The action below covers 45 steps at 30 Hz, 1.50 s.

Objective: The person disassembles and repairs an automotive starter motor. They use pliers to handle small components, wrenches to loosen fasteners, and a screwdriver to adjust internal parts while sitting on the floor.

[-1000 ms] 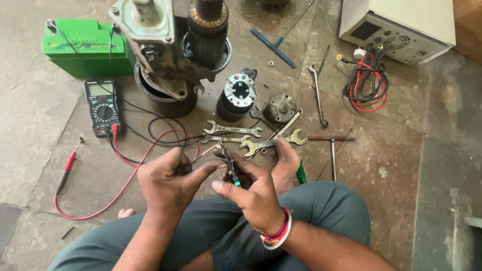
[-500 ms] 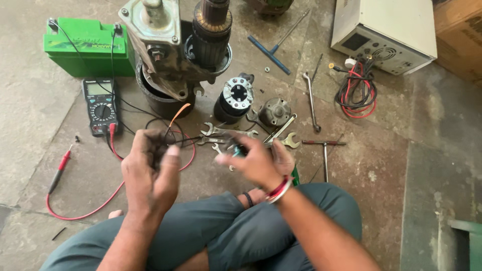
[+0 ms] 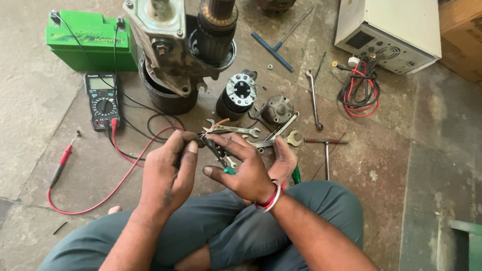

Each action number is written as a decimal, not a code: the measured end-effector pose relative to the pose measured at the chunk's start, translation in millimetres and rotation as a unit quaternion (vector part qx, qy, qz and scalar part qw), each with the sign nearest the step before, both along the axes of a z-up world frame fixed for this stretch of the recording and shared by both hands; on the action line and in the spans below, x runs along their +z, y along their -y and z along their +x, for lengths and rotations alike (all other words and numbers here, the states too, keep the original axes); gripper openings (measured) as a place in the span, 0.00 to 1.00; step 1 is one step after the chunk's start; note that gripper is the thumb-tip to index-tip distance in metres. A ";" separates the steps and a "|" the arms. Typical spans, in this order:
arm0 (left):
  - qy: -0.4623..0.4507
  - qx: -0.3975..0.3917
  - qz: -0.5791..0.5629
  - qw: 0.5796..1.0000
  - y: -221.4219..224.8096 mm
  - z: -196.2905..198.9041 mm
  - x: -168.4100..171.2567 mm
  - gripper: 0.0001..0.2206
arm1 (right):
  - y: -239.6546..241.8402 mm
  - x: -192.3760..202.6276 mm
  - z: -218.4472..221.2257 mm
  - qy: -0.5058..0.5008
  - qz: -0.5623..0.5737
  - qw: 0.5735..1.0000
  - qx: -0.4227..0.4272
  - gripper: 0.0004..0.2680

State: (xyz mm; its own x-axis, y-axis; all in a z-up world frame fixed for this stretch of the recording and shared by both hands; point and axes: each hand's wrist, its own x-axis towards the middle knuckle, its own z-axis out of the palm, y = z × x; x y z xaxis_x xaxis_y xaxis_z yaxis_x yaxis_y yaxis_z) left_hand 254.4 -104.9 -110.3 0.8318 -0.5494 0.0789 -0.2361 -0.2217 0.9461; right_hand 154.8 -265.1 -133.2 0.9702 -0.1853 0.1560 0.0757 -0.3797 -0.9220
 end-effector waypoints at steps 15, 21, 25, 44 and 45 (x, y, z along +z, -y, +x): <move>-0.023 -0.036 0.028 0.999 -2.4 3.2 -1.0 0.09 | 17.4 6.0 -3.8 -0.015 0.013 0.998 0.053 0.23; 0.067 0.000 0.058 0.996 -1.6 3.3 -14.6 0.16 | 25.2 7.4 -7.8 -0.072 0.104 0.986 0.106 0.23; 0.125 0.030 0.040 0.991 2.6 -3.3 -22.4 0.18 | 18.4 2.8 -13.9 -0.101 0.159 0.981 0.051 0.23; 0.150 0.114 0.113 0.976 13.9 -3.4 -34.5 0.24 | -4.5 -35.5 -10.5 -0.109 0.282 0.942 -0.146 0.17; 0.140 0.120 0.110 0.977 12.9 -3.0 -33.0 0.24 | -0.5 -41.9 -8.0 -0.116 0.277 0.938 -0.174 0.17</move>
